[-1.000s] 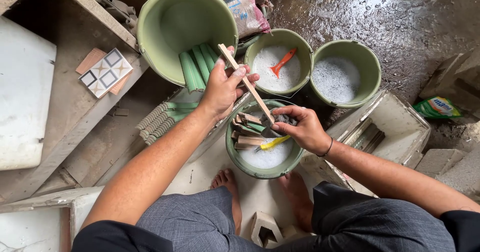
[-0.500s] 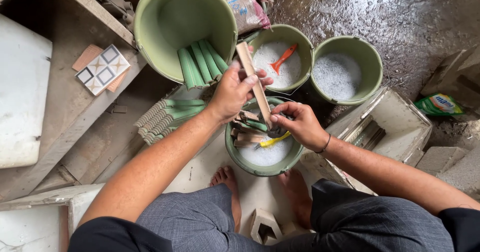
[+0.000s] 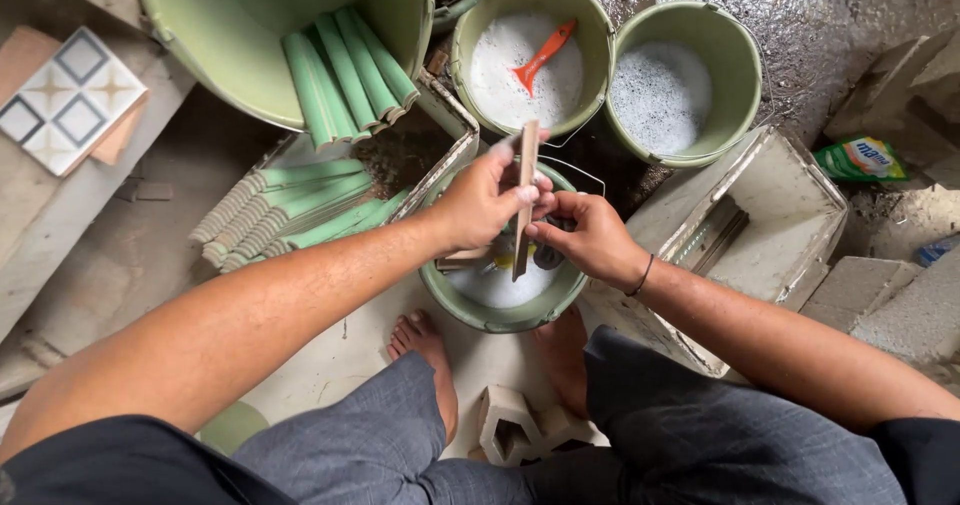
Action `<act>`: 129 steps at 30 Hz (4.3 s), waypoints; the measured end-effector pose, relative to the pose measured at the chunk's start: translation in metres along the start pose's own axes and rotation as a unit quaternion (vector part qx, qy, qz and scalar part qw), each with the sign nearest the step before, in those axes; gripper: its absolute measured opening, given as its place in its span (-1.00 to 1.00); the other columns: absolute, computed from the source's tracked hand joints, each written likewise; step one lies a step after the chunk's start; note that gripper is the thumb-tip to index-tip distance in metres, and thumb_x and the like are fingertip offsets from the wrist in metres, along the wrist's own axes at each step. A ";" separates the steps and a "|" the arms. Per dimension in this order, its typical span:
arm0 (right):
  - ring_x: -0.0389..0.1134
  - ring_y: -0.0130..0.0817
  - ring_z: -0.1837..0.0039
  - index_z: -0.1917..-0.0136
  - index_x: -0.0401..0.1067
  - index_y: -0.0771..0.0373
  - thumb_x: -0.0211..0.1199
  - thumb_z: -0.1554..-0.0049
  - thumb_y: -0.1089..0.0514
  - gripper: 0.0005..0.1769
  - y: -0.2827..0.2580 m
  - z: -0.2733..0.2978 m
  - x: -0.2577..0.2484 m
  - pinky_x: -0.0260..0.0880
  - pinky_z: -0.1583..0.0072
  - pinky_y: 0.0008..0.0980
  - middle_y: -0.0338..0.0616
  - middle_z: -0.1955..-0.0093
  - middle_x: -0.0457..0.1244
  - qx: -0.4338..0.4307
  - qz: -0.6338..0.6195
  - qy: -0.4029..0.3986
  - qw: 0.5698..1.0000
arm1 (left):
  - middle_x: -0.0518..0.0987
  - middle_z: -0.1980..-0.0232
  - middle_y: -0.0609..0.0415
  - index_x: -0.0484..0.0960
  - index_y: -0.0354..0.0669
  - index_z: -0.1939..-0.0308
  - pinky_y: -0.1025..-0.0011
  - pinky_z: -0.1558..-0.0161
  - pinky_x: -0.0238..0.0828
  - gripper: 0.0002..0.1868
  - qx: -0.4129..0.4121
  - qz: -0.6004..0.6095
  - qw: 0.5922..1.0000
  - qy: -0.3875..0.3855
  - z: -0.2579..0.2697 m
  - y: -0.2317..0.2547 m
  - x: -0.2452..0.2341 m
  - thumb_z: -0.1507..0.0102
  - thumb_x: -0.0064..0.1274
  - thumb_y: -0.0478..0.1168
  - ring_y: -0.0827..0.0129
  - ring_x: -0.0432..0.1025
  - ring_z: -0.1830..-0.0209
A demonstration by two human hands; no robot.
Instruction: The person scrubs small rectangular tiles with a cloth, dipping them into soapy water and placing them into a container. The person repeats this process for multiple tiles, handling them one at a time.
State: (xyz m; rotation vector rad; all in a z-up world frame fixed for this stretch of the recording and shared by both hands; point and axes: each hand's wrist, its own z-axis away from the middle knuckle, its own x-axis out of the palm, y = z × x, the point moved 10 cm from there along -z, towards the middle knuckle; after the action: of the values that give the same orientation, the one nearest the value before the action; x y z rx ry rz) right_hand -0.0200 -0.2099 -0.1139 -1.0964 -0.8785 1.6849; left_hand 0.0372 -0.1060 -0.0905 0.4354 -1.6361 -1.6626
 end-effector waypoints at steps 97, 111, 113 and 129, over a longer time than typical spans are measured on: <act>0.46 0.06 -0.05 0.09 0.63 0.06 0.31 -0.09 -0.21 -0.65 -0.014 -0.007 0.009 0.46 -0.10 0.00 -0.05 0.17 0.44 -0.001 0.328 -0.133 0.935 | 0.68 0.43 -0.09 0.78 -0.16 0.37 0.08 0.20 0.62 -0.71 -0.177 -0.580 0.671 -0.426 0.185 -0.168 0.112 -0.13 -0.06 -0.16 0.07 0.64 0.32; 0.46 0.09 -0.01 0.10 0.63 0.06 0.34 -0.06 -0.24 -0.63 -0.070 0.029 -0.006 0.47 -0.07 0.00 -0.05 0.21 0.43 -0.128 0.378 -0.028 0.916 | 0.59 -0.14 -0.33 0.29 -0.22 -0.47 0.34 0.30 0.77 -0.21 -0.075 -0.332 0.933 0.115 0.075 0.128 0.029 -0.26 0.28 -0.05 0.18 0.64 0.06; 0.46 0.08 -0.01 0.07 0.63 0.06 0.34 -0.08 -0.22 -0.64 -0.062 0.026 -0.006 0.46 -0.06 0.00 -0.04 0.19 0.43 -0.132 0.385 -0.048 0.912 | 0.64 0.15 -0.19 0.49 -0.23 -0.18 0.41 0.45 0.70 -0.52 -0.044 -0.347 0.927 0.137 0.057 0.108 0.023 -0.26 0.20 -0.10 0.28 0.63 0.31; 0.47 -0.05 -0.12 -0.19 0.53 -0.12 0.32 -0.05 0.06 -0.60 0.015 -0.061 0.025 0.52 -0.14 -0.11 -0.12 -0.06 0.43 -0.055 0.408 -0.010 0.911 | 0.56 0.50 -0.29 0.57 -0.27 0.41 -0.14 0.40 0.37 -0.72 0.115 -0.561 0.793 0.206 0.111 0.136 0.013 -0.21 0.14 -0.10 -0.25 0.55 0.33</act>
State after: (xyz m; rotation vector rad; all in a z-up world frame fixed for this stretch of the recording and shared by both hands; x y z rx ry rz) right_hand 0.0277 -0.1867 -0.1559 -1.6719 -0.5448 2.3352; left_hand -0.0126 -0.0234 0.0574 2.0485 -1.2495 -1.8847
